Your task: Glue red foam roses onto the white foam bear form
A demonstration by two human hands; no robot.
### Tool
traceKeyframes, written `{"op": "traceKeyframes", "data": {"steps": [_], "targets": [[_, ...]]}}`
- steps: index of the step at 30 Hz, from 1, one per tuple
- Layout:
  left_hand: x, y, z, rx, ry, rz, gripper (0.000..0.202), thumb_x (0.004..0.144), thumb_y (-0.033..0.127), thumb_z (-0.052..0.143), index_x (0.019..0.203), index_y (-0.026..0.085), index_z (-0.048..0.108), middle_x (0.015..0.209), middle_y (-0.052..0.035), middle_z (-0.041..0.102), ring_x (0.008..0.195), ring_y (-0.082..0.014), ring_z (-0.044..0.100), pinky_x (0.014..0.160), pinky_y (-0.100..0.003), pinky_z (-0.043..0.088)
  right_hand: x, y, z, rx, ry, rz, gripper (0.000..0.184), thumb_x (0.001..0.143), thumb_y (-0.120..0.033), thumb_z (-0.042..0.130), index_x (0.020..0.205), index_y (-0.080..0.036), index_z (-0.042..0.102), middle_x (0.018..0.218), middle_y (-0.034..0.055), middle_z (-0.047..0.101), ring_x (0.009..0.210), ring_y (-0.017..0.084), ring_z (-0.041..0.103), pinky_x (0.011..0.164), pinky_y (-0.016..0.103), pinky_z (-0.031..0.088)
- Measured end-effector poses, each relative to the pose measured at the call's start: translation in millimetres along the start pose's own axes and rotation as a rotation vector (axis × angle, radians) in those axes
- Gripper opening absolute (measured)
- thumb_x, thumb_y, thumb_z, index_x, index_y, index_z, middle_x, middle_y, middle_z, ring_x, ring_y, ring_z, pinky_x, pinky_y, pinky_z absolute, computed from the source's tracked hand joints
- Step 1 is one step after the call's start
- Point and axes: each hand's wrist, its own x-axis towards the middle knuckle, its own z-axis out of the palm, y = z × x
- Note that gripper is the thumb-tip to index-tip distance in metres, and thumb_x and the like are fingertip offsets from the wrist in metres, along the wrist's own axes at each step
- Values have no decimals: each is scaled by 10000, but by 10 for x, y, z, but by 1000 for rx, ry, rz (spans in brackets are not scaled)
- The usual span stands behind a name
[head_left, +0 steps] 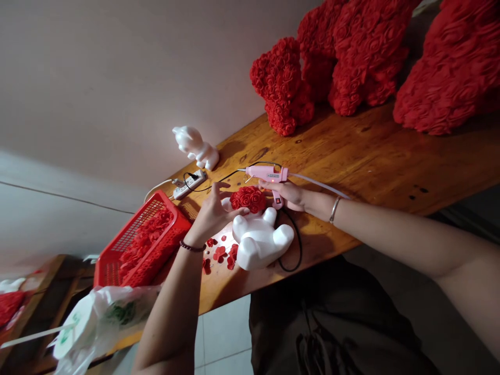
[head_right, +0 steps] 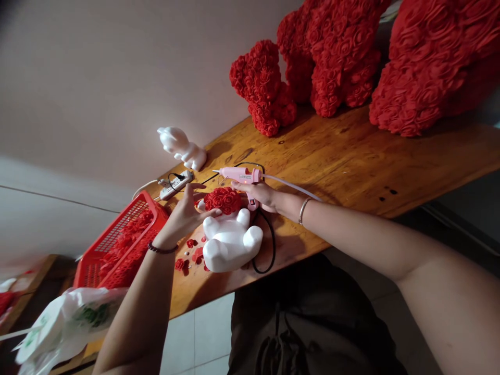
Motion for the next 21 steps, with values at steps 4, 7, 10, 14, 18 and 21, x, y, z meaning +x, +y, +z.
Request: {"op": "traceKeyframes", "data": {"steps": [4,7,10,14,18,21], "targets": [[-28,-156,-106,-191,-33,14,727,890,663,613,1427,234,377,1323,-180,644,1167,-263,662,888,-386,583,-12,-52,-3,95,7,111,168,965,-316,611,1064,-188,657,987,71,746,764,123,683,454,169,431],[-31,-369,-248,-163,151,2,652,989,697,360,1427,222,444,1323,-168,664,1235,-256,623,1021,-447,535,-19,-85,-16,122,34,45,174,948,-294,634,1098,-206,643,1111,78,733,889,154,712,584,225,551],[-25,-567,-366,-44,42,-105,592,965,666,473,1343,221,572,1401,-136,627,1327,-290,570,1097,-462,494,-6,-107,-44,133,59,-5,146,947,-291,634,1074,-218,639,1190,73,712,982,176,714,766,306,607],[-17,-708,-343,-140,-285,-72,547,910,568,640,1332,219,624,1356,-126,662,1236,-299,633,1041,-437,539,14,-159,-87,149,95,-24,89,969,-285,599,1001,-209,631,1184,58,712,1003,176,717,898,357,589],[-26,-719,-157,-357,-280,-26,532,879,436,731,1345,208,614,1271,-132,694,1096,-245,682,932,-390,589,28,-237,-158,181,126,-77,54,960,-262,591,986,-218,611,1113,37,734,982,184,734,915,399,587],[-65,-660,-73,-512,-209,-59,489,855,378,771,1286,181,652,1199,-132,714,1008,-209,696,858,-342,605,37,-310,-241,192,156,-139,63,935,-273,619,975,-230,597,1063,21,743,970,188,744,872,387,604]]}}
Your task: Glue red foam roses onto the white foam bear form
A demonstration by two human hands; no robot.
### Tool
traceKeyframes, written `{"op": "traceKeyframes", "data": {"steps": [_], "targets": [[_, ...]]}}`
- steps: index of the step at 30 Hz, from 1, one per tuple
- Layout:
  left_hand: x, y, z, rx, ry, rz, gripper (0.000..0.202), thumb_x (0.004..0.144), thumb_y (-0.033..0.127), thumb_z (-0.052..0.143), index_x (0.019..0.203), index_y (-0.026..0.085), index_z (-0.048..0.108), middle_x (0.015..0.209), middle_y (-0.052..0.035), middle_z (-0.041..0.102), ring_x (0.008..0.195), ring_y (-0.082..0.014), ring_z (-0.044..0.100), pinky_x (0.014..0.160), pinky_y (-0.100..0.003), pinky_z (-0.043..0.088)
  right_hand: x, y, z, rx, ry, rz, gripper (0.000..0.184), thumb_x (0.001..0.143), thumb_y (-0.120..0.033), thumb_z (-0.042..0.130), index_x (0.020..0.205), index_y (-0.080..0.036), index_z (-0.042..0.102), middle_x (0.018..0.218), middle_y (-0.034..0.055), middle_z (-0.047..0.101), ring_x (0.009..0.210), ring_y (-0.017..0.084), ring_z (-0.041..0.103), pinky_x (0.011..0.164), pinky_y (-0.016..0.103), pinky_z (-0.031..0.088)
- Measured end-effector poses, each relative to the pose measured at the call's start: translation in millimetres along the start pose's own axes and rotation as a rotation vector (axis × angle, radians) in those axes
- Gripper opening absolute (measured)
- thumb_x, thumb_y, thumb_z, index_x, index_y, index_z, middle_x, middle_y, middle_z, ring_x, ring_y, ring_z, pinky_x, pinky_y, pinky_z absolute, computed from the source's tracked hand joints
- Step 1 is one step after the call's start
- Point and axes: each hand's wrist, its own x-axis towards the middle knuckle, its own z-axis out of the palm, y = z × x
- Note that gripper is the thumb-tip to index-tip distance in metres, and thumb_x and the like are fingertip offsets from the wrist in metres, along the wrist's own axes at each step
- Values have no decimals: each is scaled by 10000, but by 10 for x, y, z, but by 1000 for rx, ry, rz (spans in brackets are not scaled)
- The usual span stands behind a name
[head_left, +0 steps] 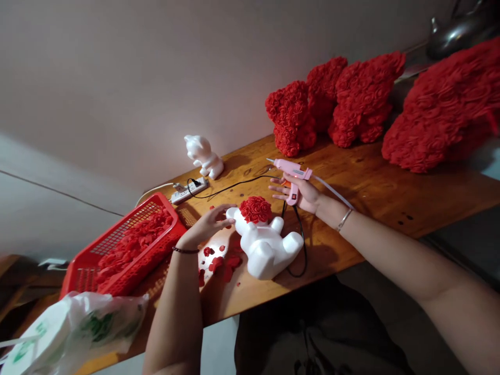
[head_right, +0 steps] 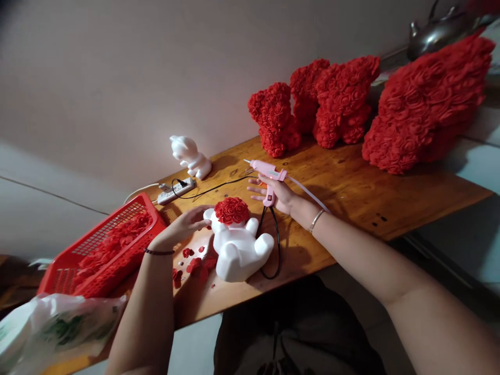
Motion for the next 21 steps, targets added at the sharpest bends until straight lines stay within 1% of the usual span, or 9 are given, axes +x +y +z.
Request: {"op": "traceKeyframes", "data": {"steps": [3,6,9,11,12,15,17,19,21], "targets": [[-51,68,56,-119,124,68,462,818,334,814,1225,168,673,1148,-119,716,901,-164,696,747,-275,610,30,-115,-81,8,49,-77,125,895,-304,669,904,-226,572,1017,10,745,945,188,749,837,373,621],[-85,133,126,-124,373,237,487,750,335,871,1166,171,679,1080,-96,715,839,-143,686,654,-229,607,53,-256,-163,-6,106,-193,190,844,-327,726,917,-236,576,949,-12,736,892,175,749,780,345,633],[-80,155,260,20,677,440,538,690,359,908,1147,187,683,1025,-64,694,838,-144,672,584,-203,601,65,-390,-213,-51,203,-328,252,791,-344,775,898,-231,578,867,-38,703,811,149,736,726,309,633],[-67,153,370,207,827,569,536,691,360,907,1157,205,692,1004,-44,665,818,-134,647,547,-196,591,55,-455,-211,-98,270,-411,300,747,-366,808,880,-222,581,826,-52,670,755,128,716,688,283,629],[-61,150,422,304,879,632,526,698,350,904,1161,211,695,988,-34,651,801,-126,634,546,-196,590,39,-479,-197,-132,300,-450,326,725,-381,823,880,-219,587,806,-58,652,728,119,703,664,269,625],[-53,144,547,526,972,785,504,720,318,894,1174,221,696,928,-13,632,692,-96,589,547,-204,573,-71,-534,-93,-301,385,-544,394,674,-451,852,866,-206,611,770,-59,619,659,97,658,586,233,603],[-53,136,602,614,1017,834,511,719,310,897,1182,225,698,917,-17,643,648,-94,575,559,-223,561,-207,-573,29,-466,411,-593,418,677,-519,840,839,-197,628,778,-40,636,632,90,636,534,209,575],[-55,119,645,676,1051,859,539,709,299,906,1204,236,700,945,-36,666,700,-124,624,616,-251,572,-389,-624,186,-644,391,-622,428,699,-570,813,817,-191,653,769,-17,657,600,87,618,473,185,526],[-55,94,685,718,1061,879,581,706,275,910,1245,248,694,977,-53,679,804,-163,679,684,-269,588,-594,-682,354,-814,345,-603,423,720,-586,797,784,-186,674,700,-6,650,533,84,574,408,176,455]]}}
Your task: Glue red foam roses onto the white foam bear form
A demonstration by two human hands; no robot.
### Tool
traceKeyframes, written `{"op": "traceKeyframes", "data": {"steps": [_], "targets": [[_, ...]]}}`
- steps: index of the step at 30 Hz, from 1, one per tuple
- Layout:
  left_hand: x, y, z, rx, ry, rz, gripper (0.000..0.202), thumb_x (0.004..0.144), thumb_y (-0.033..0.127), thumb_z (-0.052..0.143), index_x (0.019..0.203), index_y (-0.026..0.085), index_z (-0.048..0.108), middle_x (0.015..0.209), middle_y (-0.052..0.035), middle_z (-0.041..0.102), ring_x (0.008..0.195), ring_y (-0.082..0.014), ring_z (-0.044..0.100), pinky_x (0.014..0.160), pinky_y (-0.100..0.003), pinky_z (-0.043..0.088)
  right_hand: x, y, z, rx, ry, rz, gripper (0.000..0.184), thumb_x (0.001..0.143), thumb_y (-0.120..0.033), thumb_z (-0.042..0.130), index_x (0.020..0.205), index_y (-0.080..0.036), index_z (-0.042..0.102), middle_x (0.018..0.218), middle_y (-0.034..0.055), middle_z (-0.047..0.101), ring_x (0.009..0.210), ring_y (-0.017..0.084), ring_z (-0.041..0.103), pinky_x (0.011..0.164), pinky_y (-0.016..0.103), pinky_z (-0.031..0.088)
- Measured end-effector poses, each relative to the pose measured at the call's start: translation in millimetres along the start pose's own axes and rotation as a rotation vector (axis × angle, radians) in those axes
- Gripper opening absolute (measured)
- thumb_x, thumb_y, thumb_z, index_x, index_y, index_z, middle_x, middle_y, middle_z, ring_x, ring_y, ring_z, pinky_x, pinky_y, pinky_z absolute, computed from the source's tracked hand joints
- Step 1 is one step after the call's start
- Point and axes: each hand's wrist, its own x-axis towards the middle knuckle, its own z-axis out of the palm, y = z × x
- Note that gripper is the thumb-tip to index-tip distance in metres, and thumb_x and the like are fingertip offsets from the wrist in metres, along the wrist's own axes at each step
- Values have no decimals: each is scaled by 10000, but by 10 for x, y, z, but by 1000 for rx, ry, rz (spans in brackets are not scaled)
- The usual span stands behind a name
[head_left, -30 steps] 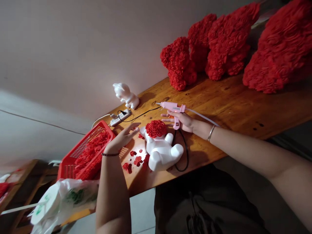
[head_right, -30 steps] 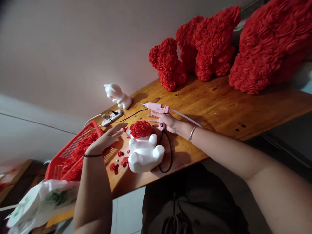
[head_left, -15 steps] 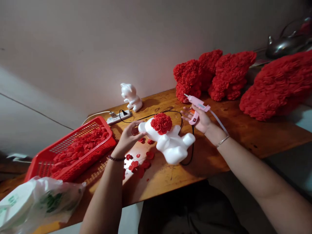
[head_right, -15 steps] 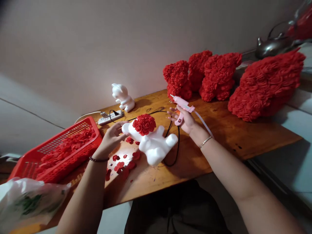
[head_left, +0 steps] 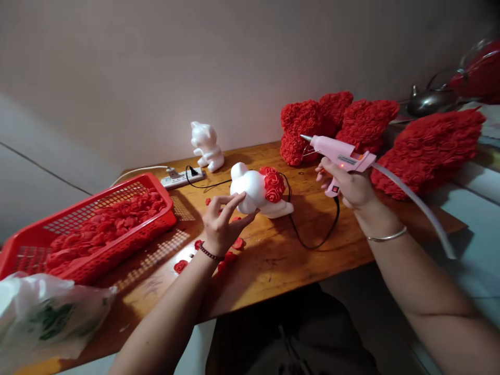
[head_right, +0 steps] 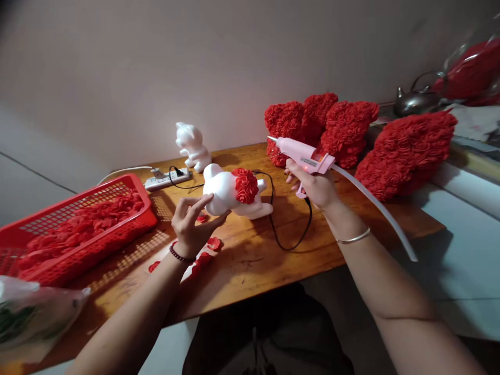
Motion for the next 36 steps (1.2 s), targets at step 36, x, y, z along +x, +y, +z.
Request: {"op": "traceKeyframes", "data": {"steps": [36], "targets": [[72,-8,69,-1362,-544,-916,632,835,376,809,1430,330,600,1491,-102,594,1325,-292,617,1066,-440,567,-627,-824,-338,-279,-206,147,409,750,-572,788,667,-189,671,597,9,598,465,79,507,354,171,379]]}}
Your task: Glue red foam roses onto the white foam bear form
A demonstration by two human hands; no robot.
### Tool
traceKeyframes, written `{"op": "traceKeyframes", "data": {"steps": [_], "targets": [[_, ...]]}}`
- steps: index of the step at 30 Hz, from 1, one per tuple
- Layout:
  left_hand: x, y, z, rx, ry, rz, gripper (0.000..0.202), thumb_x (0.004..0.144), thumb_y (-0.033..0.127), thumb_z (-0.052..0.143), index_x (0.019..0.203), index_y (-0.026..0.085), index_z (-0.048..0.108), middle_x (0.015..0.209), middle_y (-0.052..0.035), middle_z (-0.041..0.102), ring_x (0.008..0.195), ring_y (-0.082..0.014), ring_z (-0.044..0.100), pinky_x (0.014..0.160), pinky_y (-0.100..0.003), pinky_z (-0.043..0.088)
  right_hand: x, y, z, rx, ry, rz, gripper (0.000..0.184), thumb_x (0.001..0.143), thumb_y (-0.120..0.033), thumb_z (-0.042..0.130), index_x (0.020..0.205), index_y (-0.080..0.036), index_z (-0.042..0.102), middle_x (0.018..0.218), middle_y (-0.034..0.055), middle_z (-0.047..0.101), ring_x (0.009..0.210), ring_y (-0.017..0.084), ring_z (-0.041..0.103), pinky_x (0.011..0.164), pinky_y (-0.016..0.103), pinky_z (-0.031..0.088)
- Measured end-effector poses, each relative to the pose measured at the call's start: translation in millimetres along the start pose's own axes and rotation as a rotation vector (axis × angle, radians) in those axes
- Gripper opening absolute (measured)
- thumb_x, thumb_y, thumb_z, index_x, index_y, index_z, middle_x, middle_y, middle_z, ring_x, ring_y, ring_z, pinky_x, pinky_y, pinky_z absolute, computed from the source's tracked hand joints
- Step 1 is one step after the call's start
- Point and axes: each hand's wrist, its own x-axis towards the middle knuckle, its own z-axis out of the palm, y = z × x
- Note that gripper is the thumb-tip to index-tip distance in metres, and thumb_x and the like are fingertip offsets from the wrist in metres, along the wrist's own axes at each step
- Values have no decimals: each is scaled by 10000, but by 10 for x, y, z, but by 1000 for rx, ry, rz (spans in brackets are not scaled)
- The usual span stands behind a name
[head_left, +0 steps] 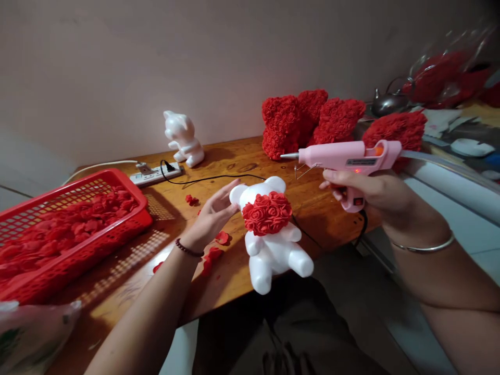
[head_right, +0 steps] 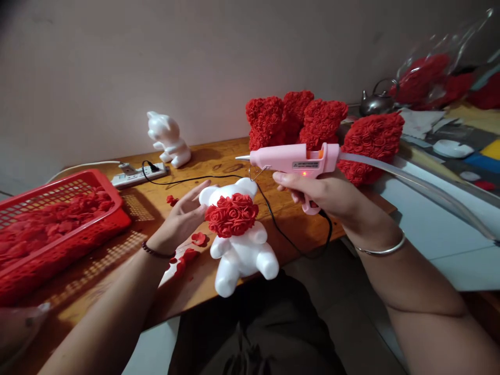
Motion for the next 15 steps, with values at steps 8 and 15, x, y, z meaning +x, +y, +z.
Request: {"op": "traceKeyframes", "data": {"steps": [8,15], "targets": [[17,-36,-37,105,114,51,579,943,476,657,1496,392,506,1373,-82,662,1172,-250,698,946,-420,625,-35,39,78,1,-107,19,453,747,-568,790,596,-183,606,520,-17,536,410,61,449,325,159,340],[-17,59,40,374,260,318,528,972,473,616,1479,376,507,1522,-82,551,1296,-265,625,991,-407,608,88,27,187,51,-120,20,321,786,-478,787,751,-179,677,616,-5,584,467,60,477,341,153,340]]}}
